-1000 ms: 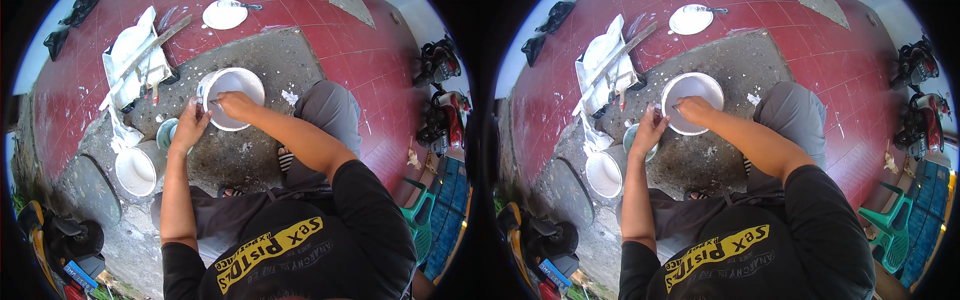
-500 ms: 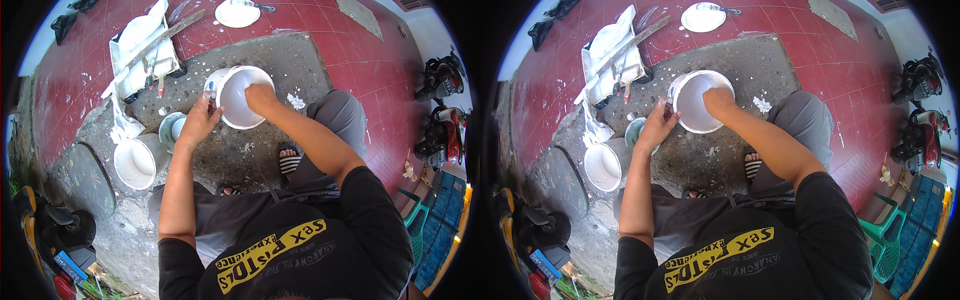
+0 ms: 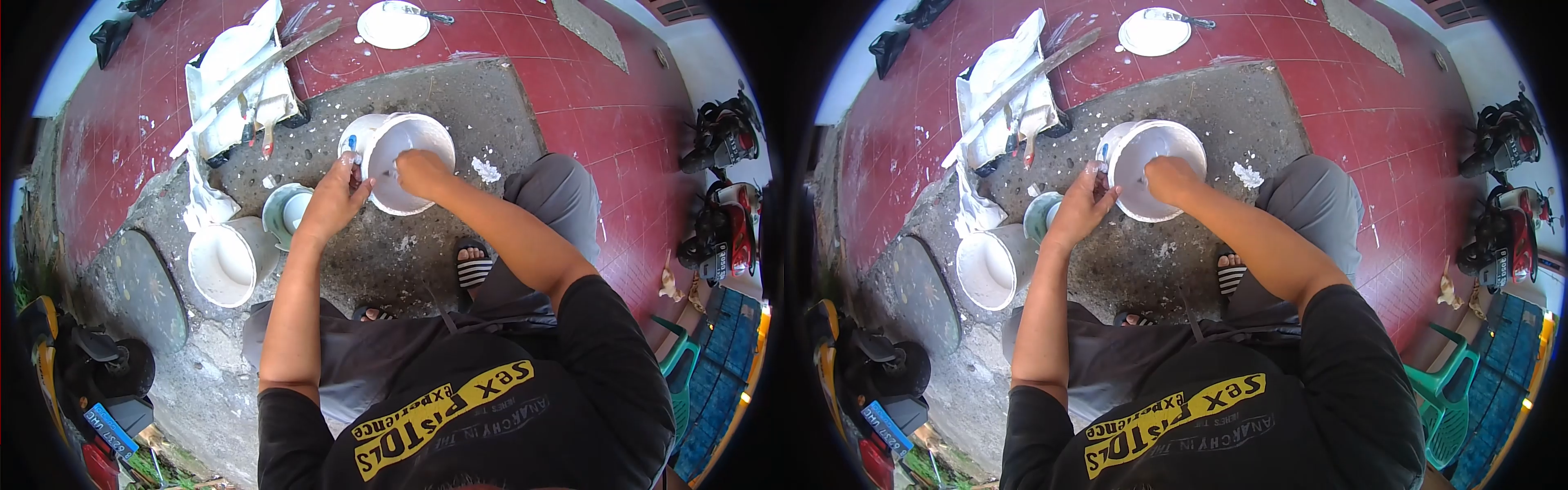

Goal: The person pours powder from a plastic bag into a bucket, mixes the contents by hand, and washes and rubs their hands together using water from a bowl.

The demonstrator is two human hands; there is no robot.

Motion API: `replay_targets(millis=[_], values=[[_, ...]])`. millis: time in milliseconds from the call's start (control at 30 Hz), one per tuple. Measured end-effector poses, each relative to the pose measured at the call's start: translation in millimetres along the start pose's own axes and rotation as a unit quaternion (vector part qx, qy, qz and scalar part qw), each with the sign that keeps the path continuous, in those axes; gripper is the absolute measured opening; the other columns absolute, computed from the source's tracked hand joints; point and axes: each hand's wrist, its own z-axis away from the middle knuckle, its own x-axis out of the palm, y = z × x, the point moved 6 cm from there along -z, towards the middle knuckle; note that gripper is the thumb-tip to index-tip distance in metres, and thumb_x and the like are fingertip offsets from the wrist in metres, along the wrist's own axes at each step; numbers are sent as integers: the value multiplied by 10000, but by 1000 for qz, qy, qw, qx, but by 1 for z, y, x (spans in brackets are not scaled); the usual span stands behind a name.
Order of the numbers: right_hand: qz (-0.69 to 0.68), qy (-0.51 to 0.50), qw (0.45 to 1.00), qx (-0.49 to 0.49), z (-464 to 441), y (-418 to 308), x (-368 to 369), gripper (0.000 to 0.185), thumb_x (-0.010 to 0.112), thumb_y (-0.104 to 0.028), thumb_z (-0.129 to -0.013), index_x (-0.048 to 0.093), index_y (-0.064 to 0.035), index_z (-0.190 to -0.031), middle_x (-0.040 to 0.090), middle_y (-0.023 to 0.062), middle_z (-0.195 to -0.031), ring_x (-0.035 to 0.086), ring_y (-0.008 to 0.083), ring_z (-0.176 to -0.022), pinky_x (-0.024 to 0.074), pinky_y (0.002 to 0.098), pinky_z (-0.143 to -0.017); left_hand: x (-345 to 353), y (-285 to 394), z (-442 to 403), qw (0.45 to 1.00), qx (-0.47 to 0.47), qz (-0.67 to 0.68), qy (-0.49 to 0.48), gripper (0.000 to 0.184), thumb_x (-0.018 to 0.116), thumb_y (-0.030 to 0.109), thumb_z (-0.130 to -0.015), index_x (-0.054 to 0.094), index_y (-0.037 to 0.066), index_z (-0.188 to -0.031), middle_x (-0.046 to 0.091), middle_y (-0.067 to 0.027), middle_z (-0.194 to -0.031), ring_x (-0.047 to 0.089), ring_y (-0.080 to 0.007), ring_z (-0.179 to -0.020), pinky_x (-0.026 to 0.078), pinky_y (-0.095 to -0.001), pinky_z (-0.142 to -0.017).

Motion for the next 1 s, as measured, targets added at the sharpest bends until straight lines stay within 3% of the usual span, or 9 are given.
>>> replay_targets(millis=[100, 200, 267, 433, 500, 633, 733, 867, 1000], values=[[-14, 109, 993, 48, 0, 12, -19, 197, 547, -69, -791, 707, -6, -886, 673, 221, -954, 667, 350, -886, 532, 423, -771, -1, 5, 2, 1000, -7, 13, -4, 323, 654, 162, -879, 456, 34, -1100, 525, -100, -814, 516, -199, -711, 455, -333, -670], [45, 21, 995, 92, -3, 19, -8, 198, 545, -69, -786, 705, -4, -883, 671, 225, -969, 661, 352, -915, 527, 423, -790, -1, 5, 3, 999, -29, 32, -10, 337, 658, 188, -863, 472, -7, -1065, 539, -167, -840, 559, -305, -736, 464, -391, -694], [32, -34, 999, 7, -3, 8, 20, 195, 547, -73, -785, 708, -10, -875, 673, 214, -975, 662, 350, -912, 528, 422, -788, 1, 6, 3, 999, -19, 31, -1, 333, 657, 189, -864, 472, -7, -1061, 538, -168, -840, 557, -304, -735, 464, -393, -694], [14, 67, 998, 8, -1, 3, -11, 202, 537, -57, -786, 704, 10, -877, 682, 208, -936, 665, 362, -892, 537, 416, -774, 2, 6, 4, 1000, -18, 9, -12, 340, 655, 190, -865, 475, -10, -1074, 543, -168, -848, 557, -306, -739, 464, -391, -697], [50, 41, 994, 90, -1, 15, -17, 201, 537, -65, -788, 701, 14, -873, 679, 210, -941, 660, 361, -906, 530, 410, -797, 1, 5, 6, 1000, -17, 20, -2, 347, 650, 190, -868, 475, -13, -1088, 542, -169, -847, 557, -310, -739, 463, -391, -701], [58, -35, 997, 31, 4, 0, 7, 191, 554, -87, -784, 699, 12, -858, 679, 208, -928, 663, 356, -887, 529, 419, -789, 0, 10, 6, 1000, -16, 18, -8, 353, 645, 190, -871, 474, -16, -1101, 550, -176, -859, 567, -317, -752, 465, -395, -708], [3, -15, 1000, 23, 4, -6, 4, 186, 561, -92, -780, 701, 4, -856, 680, 205, -930, 668, 347, -878, 530, 431, -774, -1, 14, 7, 1000, -5, 22, 1, 357, 643, 190, -871, 473, -17, -1108, 558, -182, -874, 577, -321, -766, 470, -400, -711], [8, 111, 992, 61, 0, 8, -28, 186, 557, -80, -779, 707, -10, -864, 678, 200, -969, 670, 338, -877, 528, 439, -767, 0, 11, 8, 1000, -23, 16, -12, 371, 645, 187, -870, 469, -15, -1127, 564, -190, -887, 585, -326, -779, 474, -403, -718], [39, -12, 995, 87, 3, 6, -5, 190, 569, -104, -782, 705, -7, -873, 674, 206, -986, 670, 346, -873, 528, 441, -772, 0, 9, 8, 999, -19, 36, 0, 370, 644, 184, -870, 467, -13, -1129, 564, -191, -885, 584, -326, -766, 475, -399, -714]])
